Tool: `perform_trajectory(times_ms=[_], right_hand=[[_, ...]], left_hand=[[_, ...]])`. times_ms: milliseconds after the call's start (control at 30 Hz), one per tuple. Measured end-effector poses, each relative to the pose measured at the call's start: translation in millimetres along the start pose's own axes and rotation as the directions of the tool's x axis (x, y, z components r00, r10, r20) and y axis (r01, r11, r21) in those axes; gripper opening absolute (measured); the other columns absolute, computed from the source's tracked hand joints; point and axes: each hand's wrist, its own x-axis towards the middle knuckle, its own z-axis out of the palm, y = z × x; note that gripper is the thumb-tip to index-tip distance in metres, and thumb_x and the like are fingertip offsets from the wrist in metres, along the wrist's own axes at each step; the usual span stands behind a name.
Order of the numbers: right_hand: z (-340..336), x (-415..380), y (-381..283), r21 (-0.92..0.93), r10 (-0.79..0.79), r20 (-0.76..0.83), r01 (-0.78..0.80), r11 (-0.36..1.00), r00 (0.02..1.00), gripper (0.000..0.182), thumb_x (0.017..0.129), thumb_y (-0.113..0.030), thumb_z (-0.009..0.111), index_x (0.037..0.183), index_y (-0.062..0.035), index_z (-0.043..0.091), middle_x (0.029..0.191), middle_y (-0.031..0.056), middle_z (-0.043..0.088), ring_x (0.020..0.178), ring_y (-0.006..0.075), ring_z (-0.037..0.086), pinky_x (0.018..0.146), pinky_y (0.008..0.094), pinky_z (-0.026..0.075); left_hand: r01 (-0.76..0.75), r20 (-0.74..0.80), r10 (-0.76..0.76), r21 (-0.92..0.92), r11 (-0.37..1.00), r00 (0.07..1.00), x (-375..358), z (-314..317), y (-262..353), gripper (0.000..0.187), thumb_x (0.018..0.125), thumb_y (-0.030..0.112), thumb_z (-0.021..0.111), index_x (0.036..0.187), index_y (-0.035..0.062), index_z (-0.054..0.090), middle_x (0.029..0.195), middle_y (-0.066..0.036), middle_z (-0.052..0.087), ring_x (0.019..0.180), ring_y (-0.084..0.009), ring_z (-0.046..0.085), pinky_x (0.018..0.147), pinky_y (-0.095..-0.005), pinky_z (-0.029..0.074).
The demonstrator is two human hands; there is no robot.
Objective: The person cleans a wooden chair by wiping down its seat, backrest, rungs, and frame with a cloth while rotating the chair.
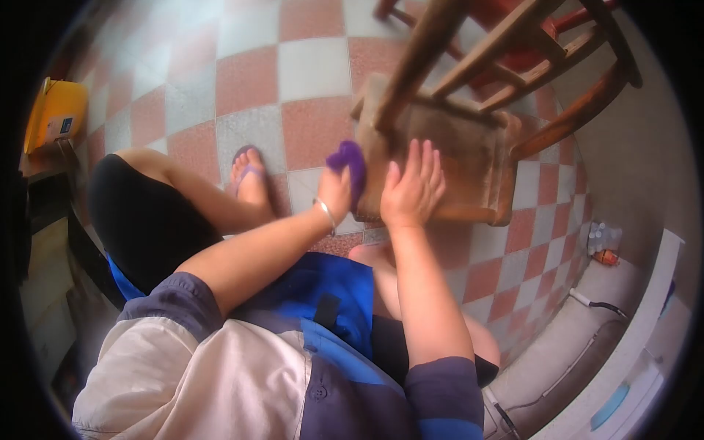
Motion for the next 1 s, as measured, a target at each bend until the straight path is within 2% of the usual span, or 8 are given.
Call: perform_trajectory(times_ms=[133, 200, 267, 433, 667, 767, 833, 1000], right_hand=[[-2.5, 1.3, -0.5, -0.002, -0.004, -0.006, 0.004, 1.000, 1.000, 0.053, 0.091, -0.030, 0.054, 0.140, -0.0099, 0.046, 0.148, 0.0127, 0.040, 0.139, 0.0312, 0.032, 0.111, 0.0485, 0.023], [-2.8, -1.5, 0.6, -0.012, 0.004, 0.009, -0.004, 1.000, 1.000, 0.053, 0.091, -0.029, 0.054, 0.140, -0.0100, 0.046, 0.148, 0.0128, 0.040, 0.138, 0.0314, 0.033, 0.111, 0.0486, 0.024], [-3.2, -0.2, 1.2, -0.033, 0.004, 0.022, -0.004, 0.999, 1.000, 0.053, 0.091, -0.029, 0.055, 0.140, -0.0102, 0.046, 0.148, 0.0128, 0.040, 0.138, 0.0315, 0.033, 0.110, 0.0486, 0.024], [0.5, -3.1, 4.9, -0.035, -0.016, 0.020, 0.017, 0.999, 1.000, 0.053, 0.091, -0.029, 0.054, 0.140, -0.0104, 0.045, 0.148, 0.0128, 0.040, 0.138, 0.0319, 0.033, 0.110, 0.0487, 0.024], [13.8, 2.8, 12.8, -0.052, -0.032, -0.029, 0.031, 0.998, 0.999, 0.053, 0.093, -0.030, 0.053, 0.141, -0.0105, 0.043, 0.148, 0.0132, 0.039, 0.138, 0.0317, 0.033, 0.110, 0.0491, 0.026], [11.5, -1.6, 12.0, -0.053, -0.016, 0.008, 0.016, 0.998, 1.000, 0.055, 0.093, -0.030, 0.053, 0.143, -0.0105, 0.041, 0.149, 0.0134, 0.038, 0.139, 0.0315, 0.032, 0.110, 0.0497, 0.025], [5.0, -1.9, 9.1, -0.051, -0.030, 0.033, 0.032, 0.998, 0.999, 0.056, 0.092, -0.029, 0.053, 0.143, -0.0105, 0.040, 0.150, 0.0135, 0.037, 0.139, 0.0315, 0.031, 0.111, 0.0498, 0.025], [-9.4, -11.4, 9.1, -0.040, -0.059, 0.048, 0.061, 0.997, 0.997, 0.058, 0.090, -0.027, 0.055, 0.144, -0.0106, 0.039, 0.150, 0.0134, 0.037, 0.140, 0.0319, 0.030, 0.112, 0.0488, 0.023]], left_hand=[[0.040, -0.082, -0.061, -0.236, 0.971, 0.995, 44.5, 11.2, 42.3, 0.032, 0.094, 0.024, 0.055, 0.111, -0.0022, 0.060, 0.105, -0.023, 0.066, 0.096, -0.0344, 0.064, 0.084, -0.0397, 0.048], [0.063, 0.120, -0.055, -0.058, 0.996, 0.991, 8.3, -3.5, 28.4, 0.033, 0.094, 0.025, 0.054, 0.114, -0.0016, 0.059, 0.104, -0.023, 0.066, 0.097, -0.0342, 0.064, 0.086, -0.0388, 0.048], [-0.209, 0.118, 0.204, 0.031, 0.977, 0.972, -47.4, -10.1, -5.8, 0.034, 0.093, 0.022, 0.055, 0.122, 0.0028, 0.055, 0.111, -0.024, 0.061, 0.103, -0.0393, 0.060, 0.087, -0.0410, 0.047], [-0.247, 0.101, 0.241, 0.046, 0.968, 0.965, -50.8, -2.1, 20.0, 0.019, 0.086, 0.003, 0.053, 0.104, 0.0002, 0.051, 0.099, -0.020, 0.052, 0.097, -0.0379, 0.051, 0.087, -0.0401, 0.043], [0.019, 0.029, -0.012, -0.275, 0.961, 1.000, 6.1, 16.2, 45.4, 0.028, 0.088, 0.021, 0.060, 0.106, -0.0002, 0.062, 0.100, -0.023, 0.065, 0.094, -0.0395, 0.061, 0.082, -0.0414, 0.048], [0.009, 0.139, 0.002, -0.078, 0.997, 0.990, -11.9, 1.0, 36.2, 0.030, 0.093, 0.023, 0.057, 0.108, -0.0041, 0.060, 0.096, -0.020, 0.063, 0.093, -0.0298, 0.061, 0.084, -0.0358, 0.047], [-0.353, -0.075, 0.364, 0.124, 0.927, 0.928, -64.1, 12.5, -21.6, 0.034, 0.089, 0.018, 0.057, 0.119, 0.0025, 0.054, 0.115, -0.024, 0.055, 0.106, -0.0417, 0.053, 0.092, -0.0426, 0.043], [-0.200, -0.056, 0.205, 0.093, 0.975, 0.977, -26.4, 17.5, 16.9, 0.034, 0.087, 0.014, 0.056, 0.119, 0.0044, 0.050, 0.118, -0.025, 0.049, 0.111, -0.0431, 0.048, 0.096, -0.0451, 0.041]])
